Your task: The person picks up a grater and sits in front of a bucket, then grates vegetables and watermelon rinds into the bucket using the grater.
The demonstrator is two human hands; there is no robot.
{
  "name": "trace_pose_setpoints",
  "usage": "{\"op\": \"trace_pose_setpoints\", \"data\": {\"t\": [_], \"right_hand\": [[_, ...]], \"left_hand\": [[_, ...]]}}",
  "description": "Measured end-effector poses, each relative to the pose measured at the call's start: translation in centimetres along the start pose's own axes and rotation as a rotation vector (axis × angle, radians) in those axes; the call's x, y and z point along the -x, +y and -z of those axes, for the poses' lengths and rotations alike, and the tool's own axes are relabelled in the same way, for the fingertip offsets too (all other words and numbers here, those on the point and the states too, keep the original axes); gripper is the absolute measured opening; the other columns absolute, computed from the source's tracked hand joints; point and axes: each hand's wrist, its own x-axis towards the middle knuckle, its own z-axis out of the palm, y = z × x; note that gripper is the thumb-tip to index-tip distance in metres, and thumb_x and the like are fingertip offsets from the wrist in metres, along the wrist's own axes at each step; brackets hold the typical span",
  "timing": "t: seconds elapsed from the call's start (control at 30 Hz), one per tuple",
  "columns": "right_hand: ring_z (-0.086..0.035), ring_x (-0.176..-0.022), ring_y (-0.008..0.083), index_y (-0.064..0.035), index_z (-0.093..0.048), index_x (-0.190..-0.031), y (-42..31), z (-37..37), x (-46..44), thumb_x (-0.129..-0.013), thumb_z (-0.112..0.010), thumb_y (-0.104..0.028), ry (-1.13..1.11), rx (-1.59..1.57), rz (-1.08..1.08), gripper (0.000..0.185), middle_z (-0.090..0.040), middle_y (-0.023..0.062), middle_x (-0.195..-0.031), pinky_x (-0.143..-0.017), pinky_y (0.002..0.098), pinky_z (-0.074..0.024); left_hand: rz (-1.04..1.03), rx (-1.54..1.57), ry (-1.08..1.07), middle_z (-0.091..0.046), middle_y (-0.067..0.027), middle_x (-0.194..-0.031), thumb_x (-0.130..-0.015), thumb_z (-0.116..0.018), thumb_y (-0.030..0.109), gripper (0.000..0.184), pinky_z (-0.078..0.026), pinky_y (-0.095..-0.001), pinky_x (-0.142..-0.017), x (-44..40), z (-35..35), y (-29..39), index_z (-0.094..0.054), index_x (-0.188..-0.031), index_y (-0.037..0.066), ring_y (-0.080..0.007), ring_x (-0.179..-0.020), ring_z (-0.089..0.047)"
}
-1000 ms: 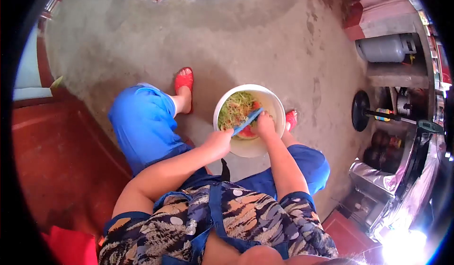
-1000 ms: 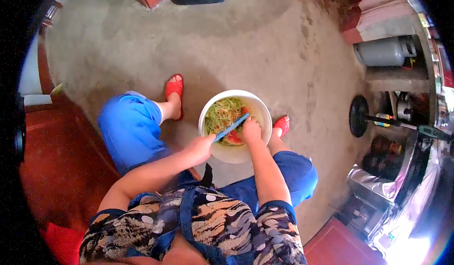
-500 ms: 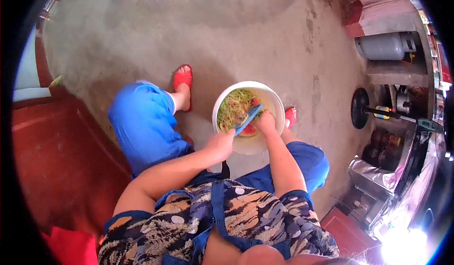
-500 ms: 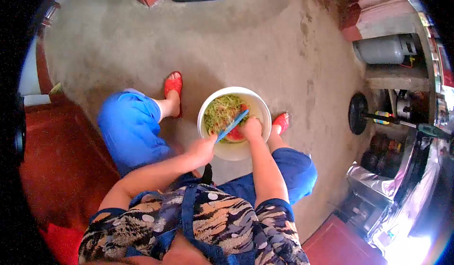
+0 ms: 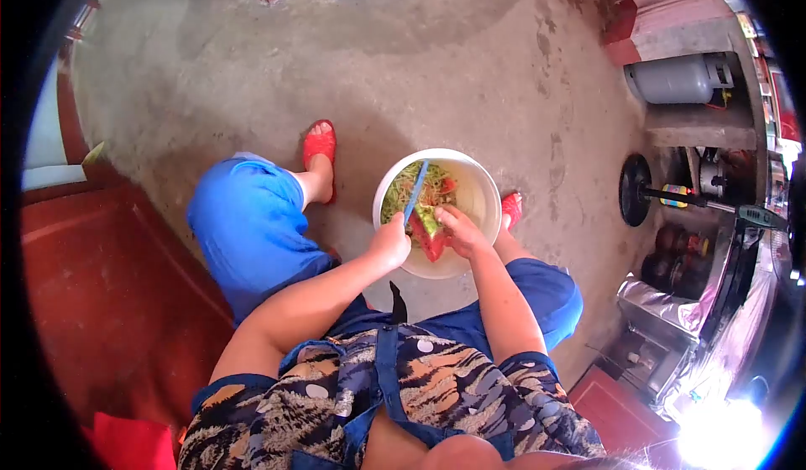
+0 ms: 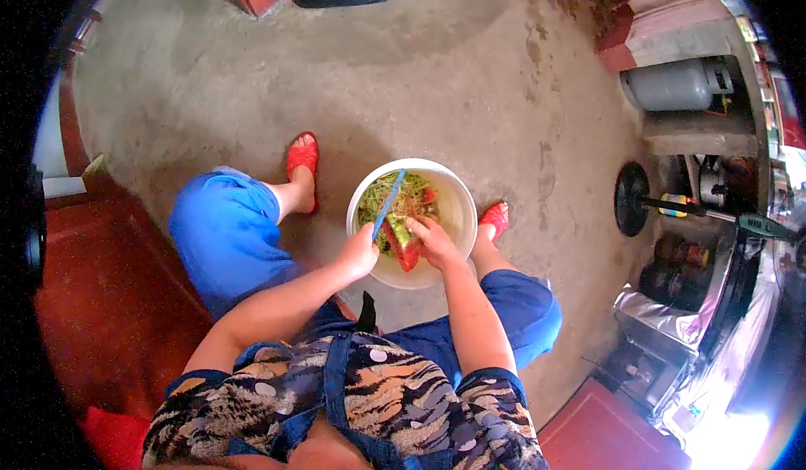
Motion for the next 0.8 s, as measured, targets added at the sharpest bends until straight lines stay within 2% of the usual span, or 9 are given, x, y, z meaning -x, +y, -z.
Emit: {"op": "trace_pose_setpoints", "data": {"t": [0.03,0.17,0.23,0.27,0.33,0.37,0.5,0.6,0.8], "right_hand": [[-0.049,-0.103,0.0261,-0.0028,-0.028,-0.13,-0.8,-0.3,0.9,-0.082,-0.057,-0.024,-0.01,-0.014,-0.034,0.061,-0.045,0.0133,-0.118,-0.08,0.0433,-0.0444],[-0.048,-0.105,0.0279,-0.0041,-0.024,-0.133,1.1,0.9,0.4,-0.08,-0.06,-0.023,0.038,-0.052,-0.07,0.067,-0.044,0.0136,-0.12,-0.083,0.0451,-0.043],[-0.051,-0.095,0.0231,-0.0033,-0.029,-0.13,1.1,0.5,1.3,-0.071,-0.07,-0.021,0.015,-0.108,-0.011,0.075,-0.049,0.0124,-0.113,-0.072,0.0389,-0.0452],[-0.051,-0.095,0.0231,-0.0033,-0.029,-0.13,0.8,-0.1,1.7,-0.071,-0.07,-0.021,0.018,-0.109,-0.011,0.075,-0.049,0.0124,-0.113,-0.072,0.0389,-0.0452],[-0.051,-0.096,0.0235,-0.0039,-0.026,-0.132,0.2,-1.0,2.2,-0.066,-0.073,-0.015,-0.001,-0.049,0.042,0.081,-0.048,0.0123,-0.115,-0.073,0.0393,-0.0457],[-0.051,-0.098,0.0239,-0.003,-0.027,-0.131,0.5,-0.8,2.0,-0.065,-0.075,-0.015,-0.002,-0.075,0.066,0.082,-0.046,0.0124,-0.117,-0.075,0.0406,-0.046],[-0.05,-0.1,0.0249,-0.0064,-0.027,-0.131,0.1,-1.0,2.4,-0.065,-0.075,-0.017,0.01,-0.012,0.131,0.082,-0.045,0.0119,-0.117,-0.076,0.042,-0.0465],[-0.048,-0.103,0.0261,-0.0113,-0.027,-0.131,0.7,-1.9,2.7,-0.066,-0.075,-0.018,0.103,-0.032,0.012,0.082,-0.044,0.0115,-0.119,-0.076,0.0449,-0.0466],[-0.047,-0.107,0.0274,-0.0124,-0.025,-0.133,3.4,-1.8,1.3,-0.075,-0.059,-0.009,0.009,-0.607,0.286,0.067,-0.042,0.0121,-0.121,-0.086,0.0457,-0.0434]], "left_hand": [[0.019,0.032,0.028,-0.057,-0.0263,-0.079,-0.076,-0.045,0.009,0.03,-0.045,-0.0488,-0.068,-0.4,-0.5,-0.6,-0.043,-0.104,-0.001,-0.0413,-0.078,-0.056],[-0.029,0.041,0.073,-0.056,-0.0243,-0.074,-0.075,-0.044,0.008,0.028,-0.046,-0.0473,-0.061,-1.4,-1.7,-1.8,-0.044,-0.102,0.001,-0.0398,-0.067,-0.057],[0.162,0.393,-0.078,-0.055,-0.0202,-0.069,-0.075,-0.041,0.006,0.025,-0.046,-0.0441,-0.047,-1.8,-1.6,-1.6,-0.045,-0.1,0.004,-0.0339,-0.052,-0.057],[0.161,0.393,-0.081,-0.055,-0.0202,-0.069,-0.075,-0.041,0.006,0.025,-0.046,-0.0441,-0.047,-1.6,-1.4,-1.2,-0.045,-0.1,0.004,-0.0339,-0.052,-0.057],[0.176,0.539,-0.11,-0.054,-0.016,-0.067,-0.074,-0.039,0.005,0.024,-0.043,-0.0401,-0.036,-0.9,-0.7,0.0,-0.045,-0.097,0.004,-0.0271,-0.043,-0.054],[0.225,0.624,-0.158,-0.042,-0.0043,-0.061,-0.075,-0.039,0.001,0.028,-0.034,-0.0281,-0.031,-0.5,0.0,1.0,-0.043,-0.101,0.008,-0.0127,-0.039,-0.039],[0.326,0.855,-0.234,-0.042,-0.0037,-0.062,-0.075,-0.039,0.001,0.025,-0.033,-0.0275,-0.032,0.0,0.8,1.7,-0.043,-0.098,0.01,-0.0118,-0.041,-0.038],[0.373,0.991,-0.317,-0.042,-0.0031,-0.063,-0.075,-0.04,0.002,0.022,-0.033,-0.0275,-0.034,-0.1,0.2,1.4,-0.043,-0.094,0.011,-0.0115,-0.043,-0.038],[0.31,1.028,-0.266,-0.042,-0.0027,-0.057,-0.07,-0.038,0.001,0.02,-0.033,-0.0285,-0.03,-0.1,0.4,2.1,-0.044,-0.088,0.008,-0.0125,-0.041,-0.04]]}}
